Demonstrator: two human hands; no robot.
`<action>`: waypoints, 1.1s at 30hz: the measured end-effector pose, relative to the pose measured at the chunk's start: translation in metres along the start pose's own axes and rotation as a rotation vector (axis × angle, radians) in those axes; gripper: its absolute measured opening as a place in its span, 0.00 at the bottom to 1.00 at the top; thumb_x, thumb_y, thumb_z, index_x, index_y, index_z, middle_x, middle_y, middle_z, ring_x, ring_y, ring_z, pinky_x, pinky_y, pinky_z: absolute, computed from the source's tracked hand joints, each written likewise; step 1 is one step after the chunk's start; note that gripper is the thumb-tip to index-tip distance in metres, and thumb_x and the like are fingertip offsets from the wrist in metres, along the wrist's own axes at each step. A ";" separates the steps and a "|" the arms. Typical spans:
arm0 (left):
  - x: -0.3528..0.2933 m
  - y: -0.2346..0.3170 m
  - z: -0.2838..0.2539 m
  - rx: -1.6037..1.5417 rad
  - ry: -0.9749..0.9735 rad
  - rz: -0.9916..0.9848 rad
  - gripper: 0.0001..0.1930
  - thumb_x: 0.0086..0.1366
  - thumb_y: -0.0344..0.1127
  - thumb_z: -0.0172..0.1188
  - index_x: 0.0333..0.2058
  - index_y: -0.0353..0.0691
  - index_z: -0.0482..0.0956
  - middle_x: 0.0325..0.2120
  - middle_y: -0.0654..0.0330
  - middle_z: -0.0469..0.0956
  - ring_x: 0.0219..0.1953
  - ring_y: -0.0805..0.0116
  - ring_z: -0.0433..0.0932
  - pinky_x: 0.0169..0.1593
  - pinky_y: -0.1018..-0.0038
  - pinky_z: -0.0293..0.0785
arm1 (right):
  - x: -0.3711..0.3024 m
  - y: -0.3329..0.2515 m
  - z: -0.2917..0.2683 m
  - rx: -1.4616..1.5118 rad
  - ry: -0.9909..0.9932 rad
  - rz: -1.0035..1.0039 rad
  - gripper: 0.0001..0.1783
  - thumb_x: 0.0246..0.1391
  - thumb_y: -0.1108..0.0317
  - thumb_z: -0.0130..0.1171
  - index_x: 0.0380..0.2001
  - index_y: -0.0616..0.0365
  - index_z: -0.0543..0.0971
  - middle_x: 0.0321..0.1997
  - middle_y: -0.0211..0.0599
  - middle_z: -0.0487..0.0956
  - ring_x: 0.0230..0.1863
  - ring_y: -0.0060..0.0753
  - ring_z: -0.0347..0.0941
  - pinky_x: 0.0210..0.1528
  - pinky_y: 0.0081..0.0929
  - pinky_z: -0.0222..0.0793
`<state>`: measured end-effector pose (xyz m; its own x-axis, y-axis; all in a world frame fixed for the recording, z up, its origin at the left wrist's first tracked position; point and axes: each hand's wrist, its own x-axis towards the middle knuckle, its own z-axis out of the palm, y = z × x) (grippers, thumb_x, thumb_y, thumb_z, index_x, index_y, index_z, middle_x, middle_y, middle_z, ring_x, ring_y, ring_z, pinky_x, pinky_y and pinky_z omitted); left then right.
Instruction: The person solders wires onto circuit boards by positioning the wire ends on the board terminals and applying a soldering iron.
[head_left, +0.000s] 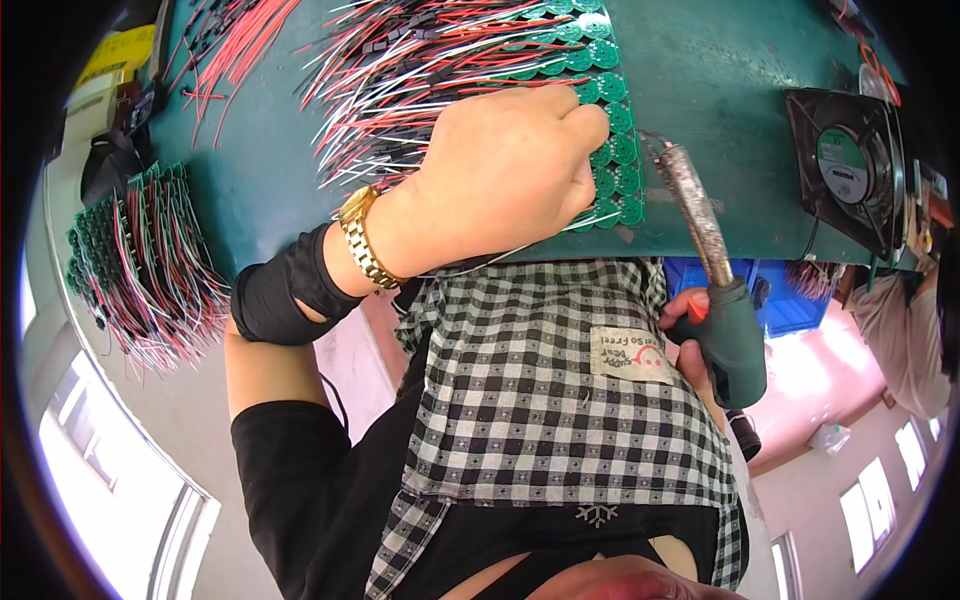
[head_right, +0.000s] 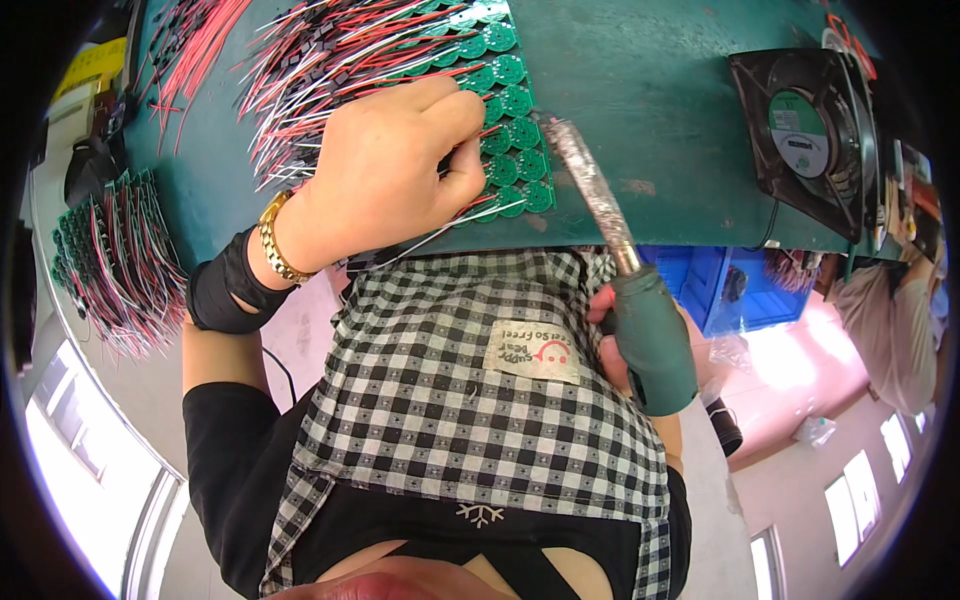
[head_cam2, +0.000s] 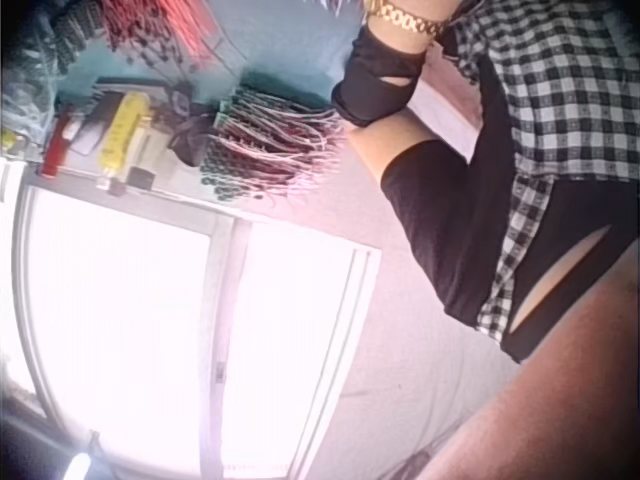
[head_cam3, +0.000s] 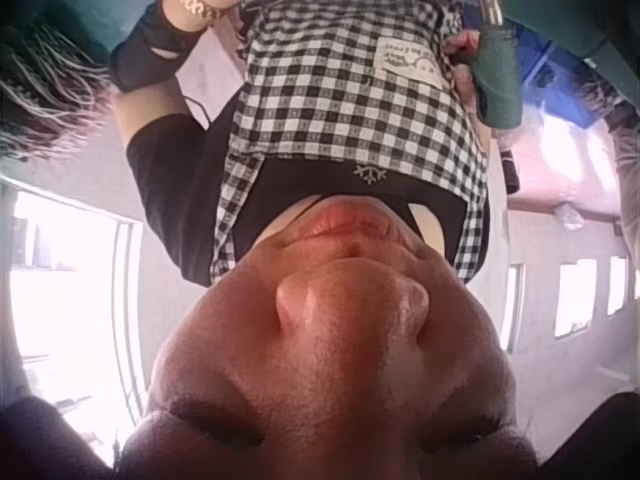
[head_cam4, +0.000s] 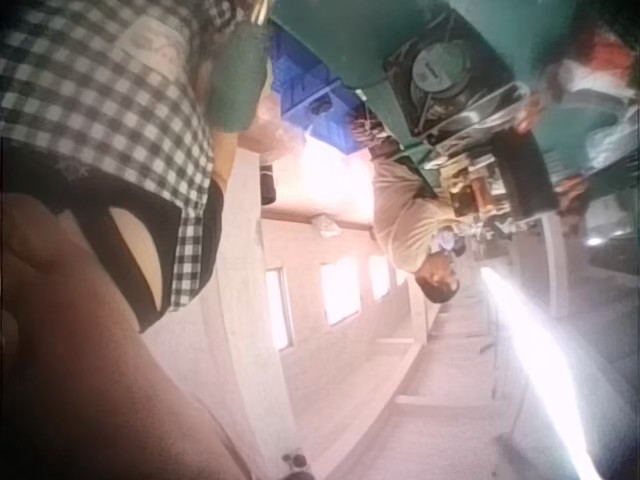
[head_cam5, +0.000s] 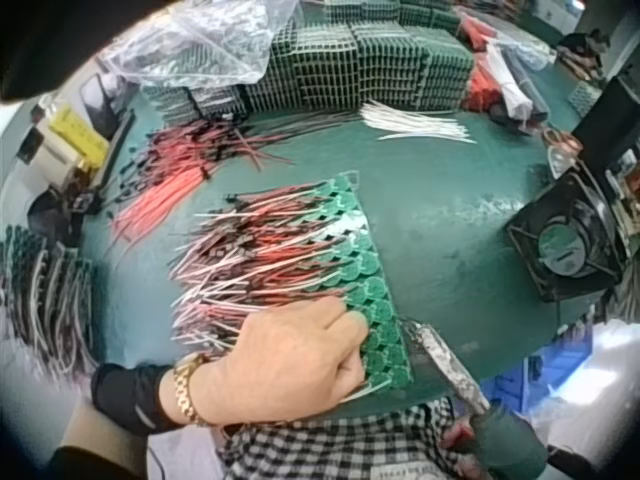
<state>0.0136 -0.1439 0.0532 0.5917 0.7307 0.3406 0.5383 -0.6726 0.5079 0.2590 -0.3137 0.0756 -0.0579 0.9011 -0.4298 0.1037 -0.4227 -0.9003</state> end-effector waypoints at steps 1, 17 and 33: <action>0.000 0.000 0.000 0.002 -0.003 -0.001 0.05 0.47 0.26 0.59 0.23 0.40 0.72 0.19 0.59 0.70 0.20 0.58 0.72 0.22 0.68 0.68 | -0.001 0.001 0.001 0.000 0.000 0.001 0.19 0.47 0.66 0.61 0.43 0.62 0.74 0.39 0.36 0.76 0.39 0.25 0.74 0.43 0.24 0.70; 0.000 -0.003 0.005 0.040 0.012 0.006 0.07 0.47 0.30 0.65 0.21 0.42 0.73 0.19 0.63 0.73 0.20 0.64 0.74 0.22 0.71 0.69 | 0.002 0.014 0.003 -0.016 0.059 -0.054 0.18 0.45 0.63 0.62 0.38 0.63 0.78 0.34 0.36 0.78 0.33 0.26 0.76 0.37 0.22 0.73; 0.004 -0.003 0.005 0.053 -0.036 0.007 0.06 0.46 0.28 0.63 0.20 0.41 0.73 0.17 0.63 0.72 0.18 0.64 0.73 0.21 0.72 0.68 | 0.003 0.000 0.016 0.210 0.178 0.086 0.23 0.44 0.57 0.67 0.38 0.65 0.76 0.32 0.39 0.80 0.30 0.29 0.77 0.34 0.23 0.73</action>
<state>0.0172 -0.1397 0.0495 0.6158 0.7223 0.3149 0.5650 -0.6833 0.4624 0.2427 -0.3122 0.0731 0.1198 0.8557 -0.5034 -0.1084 -0.4928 -0.8634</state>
